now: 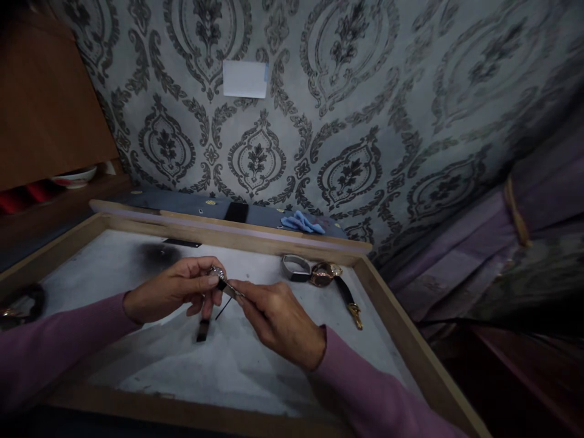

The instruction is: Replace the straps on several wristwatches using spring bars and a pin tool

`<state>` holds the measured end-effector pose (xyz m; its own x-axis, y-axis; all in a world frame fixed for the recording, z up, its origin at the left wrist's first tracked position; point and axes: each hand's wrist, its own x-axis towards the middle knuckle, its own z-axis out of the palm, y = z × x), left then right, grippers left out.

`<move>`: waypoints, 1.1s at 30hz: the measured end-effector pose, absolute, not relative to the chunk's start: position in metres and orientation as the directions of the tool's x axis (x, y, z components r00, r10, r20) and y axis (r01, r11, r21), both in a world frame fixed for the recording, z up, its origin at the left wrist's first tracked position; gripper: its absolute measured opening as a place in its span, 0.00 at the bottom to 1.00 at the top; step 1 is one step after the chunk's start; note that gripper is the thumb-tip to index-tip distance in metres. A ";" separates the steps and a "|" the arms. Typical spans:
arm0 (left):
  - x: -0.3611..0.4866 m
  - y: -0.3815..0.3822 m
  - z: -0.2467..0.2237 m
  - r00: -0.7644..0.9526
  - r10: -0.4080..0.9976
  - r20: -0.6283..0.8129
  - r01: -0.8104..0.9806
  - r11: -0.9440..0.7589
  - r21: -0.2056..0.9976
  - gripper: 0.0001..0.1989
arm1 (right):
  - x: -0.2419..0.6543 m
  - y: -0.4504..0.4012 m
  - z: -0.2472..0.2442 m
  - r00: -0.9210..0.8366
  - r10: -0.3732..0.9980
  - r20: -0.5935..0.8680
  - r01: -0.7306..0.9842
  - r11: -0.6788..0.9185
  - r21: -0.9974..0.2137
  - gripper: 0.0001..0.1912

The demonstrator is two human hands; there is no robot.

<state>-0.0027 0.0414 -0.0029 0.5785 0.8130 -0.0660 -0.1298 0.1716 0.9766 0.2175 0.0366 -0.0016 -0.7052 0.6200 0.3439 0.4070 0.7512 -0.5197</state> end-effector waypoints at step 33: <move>0.002 0.040 -0.008 0.533 0.846 0.008 -0.037 0.013 0.999 0.14 | 0.218 0.037 -0.012 -0.726 0.546 0.417 0.417 0.833 -0.364 0.17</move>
